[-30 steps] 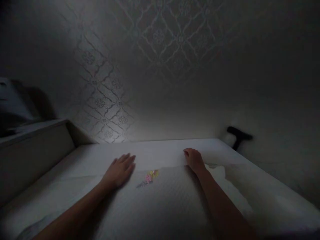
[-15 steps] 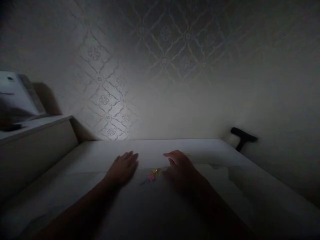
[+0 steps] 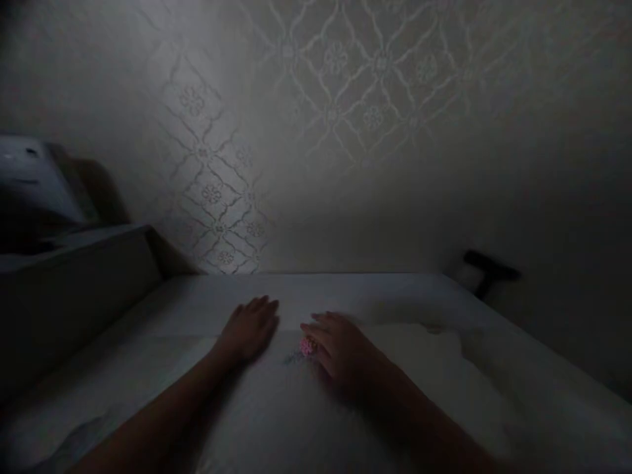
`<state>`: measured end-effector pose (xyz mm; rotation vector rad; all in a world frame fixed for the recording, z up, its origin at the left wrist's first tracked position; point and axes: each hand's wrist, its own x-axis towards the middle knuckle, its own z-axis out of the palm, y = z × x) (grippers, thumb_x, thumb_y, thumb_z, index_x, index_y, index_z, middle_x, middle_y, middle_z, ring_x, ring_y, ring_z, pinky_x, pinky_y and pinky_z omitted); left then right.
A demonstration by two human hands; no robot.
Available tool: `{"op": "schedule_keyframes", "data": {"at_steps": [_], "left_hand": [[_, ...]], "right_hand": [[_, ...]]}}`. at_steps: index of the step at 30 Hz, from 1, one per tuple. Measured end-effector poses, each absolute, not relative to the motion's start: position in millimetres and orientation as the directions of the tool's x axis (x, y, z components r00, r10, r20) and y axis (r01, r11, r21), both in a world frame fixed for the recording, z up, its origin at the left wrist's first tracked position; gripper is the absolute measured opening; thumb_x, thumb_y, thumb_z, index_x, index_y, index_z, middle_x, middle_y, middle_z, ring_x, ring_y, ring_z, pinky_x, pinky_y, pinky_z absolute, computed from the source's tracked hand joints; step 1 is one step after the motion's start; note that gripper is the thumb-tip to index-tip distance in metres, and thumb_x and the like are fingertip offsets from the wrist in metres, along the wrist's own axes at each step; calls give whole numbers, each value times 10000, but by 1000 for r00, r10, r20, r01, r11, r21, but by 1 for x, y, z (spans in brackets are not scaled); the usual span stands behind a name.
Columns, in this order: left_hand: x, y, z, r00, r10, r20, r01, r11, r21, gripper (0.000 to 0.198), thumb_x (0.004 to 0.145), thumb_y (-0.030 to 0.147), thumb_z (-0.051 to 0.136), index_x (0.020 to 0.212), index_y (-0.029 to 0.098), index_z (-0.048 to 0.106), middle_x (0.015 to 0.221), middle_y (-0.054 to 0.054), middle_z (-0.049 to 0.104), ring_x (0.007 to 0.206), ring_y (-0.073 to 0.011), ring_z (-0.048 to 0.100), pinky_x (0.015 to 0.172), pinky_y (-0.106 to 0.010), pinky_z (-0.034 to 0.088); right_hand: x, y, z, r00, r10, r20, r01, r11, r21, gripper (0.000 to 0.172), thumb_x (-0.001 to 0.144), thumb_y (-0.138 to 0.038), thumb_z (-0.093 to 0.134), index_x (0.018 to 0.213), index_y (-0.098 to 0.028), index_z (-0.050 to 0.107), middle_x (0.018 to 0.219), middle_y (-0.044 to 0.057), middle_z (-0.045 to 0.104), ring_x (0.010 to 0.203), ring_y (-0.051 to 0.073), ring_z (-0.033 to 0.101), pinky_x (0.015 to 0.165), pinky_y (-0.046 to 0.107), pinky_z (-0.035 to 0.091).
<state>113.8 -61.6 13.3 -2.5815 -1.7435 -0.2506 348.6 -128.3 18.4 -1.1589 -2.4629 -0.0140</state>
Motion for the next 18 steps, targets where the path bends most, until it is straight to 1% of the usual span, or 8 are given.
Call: {"op": "schedule_keyframes", "data": {"at_steps": [4, 6, 9, 11, 13, 15, 18], "left_hand": [[114, -61, 12, 369, 915, 165, 920, -385, 74, 493, 985, 396, 272, 1404, 195, 437, 1491, -144, 408, 1381, -306, 355, 1111, -524, 286], [114, -61, 12, 368, 916, 161, 920, -383, 78, 491, 983, 395, 276, 1406, 198, 432, 1492, -142, 407, 1377, -302, 360, 1109, -525, 288], [114, -62, 14, 363, 920, 148, 922, -377, 84, 491, 980, 393, 275, 1409, 205, 425, 1497, -136, 400, 1377, -299, 357, 1106, -525, 291], [115, -62, 14, 358, 921, 153, 923, -373, 89, 490, 979, 396, 274, 1406, 211, 428, 1492, -131, 410, 1374, -294, 361, 1107, -520, 289], [115, -62, 13, 354, 923, 152, 925, -370, 91, 489, 977, 402, 277, 1401, 216, 435, 1490, -127, 413, 1375, -293, 359, 1108, -514, 289], [114, -61, 12, 353, 923, 153, 926, -368, 86, 489, 978, 403, 273, 1401, 219, 435, 1495, -123, 407, 1380, -292, 350, 1112, -514, 282], [114, -60, 11, 361, 921, 149, 924, -374, 77, 502, 982, 409, 257, 1411, 211, 424, 1500, -129, 397, 1384, -292, 345, 1115, -515, 275]], "right_hand": [[350, -126, 15, -557, 745, 367, 754, 639, -153, 474, 919, -235, 392, 1364, -146, 527, 1380, 133, 554, 1310, 244, 462, 1111, 477, 342], [351, -122, 12, -541, 745, 391, 761, 631, -150, 490, 916, -240, 397, 1383, -133, 502, 1393, 148, 538, 1322, 255, 446, 1108, 486, 346], [354, -116, 7, -513, 736, 441, 762, 628, -162, 513, 900, -220, 407, 1403, -148, 473, 1409, 141, 522, 1328, 260, 436, 1096, 495, 361], [356, -111, 5, -493, 741, 456, 760, 622, -190, 538, 883, -217, 432, 1418, -160, 450, 1389, 137, 543, 1305, 263, 459, 1073, 490, 391], [359, -106, 5, -462, 765, 449, 765, 599, -234, 571, 872, -223, 450, 1437, -153, 417, 1342, 141, 583, 1282, 262, 481, 1061, 480, 407], [363, -103, 5, -435, 794, 426, 779, 568, -264, 597, 864, -223, 448, 1451, -131, 391, 1332, 154, 587, 1274, 263, 490, 1060, 476, 407], [369, -99, 5, -426, 818, 386, 806, 537, -250, 623, 842, -190, 428, 1460, -127, 376, 1378, 162, 546, 1268, 257, 502, 1071, 488, 387]]}}
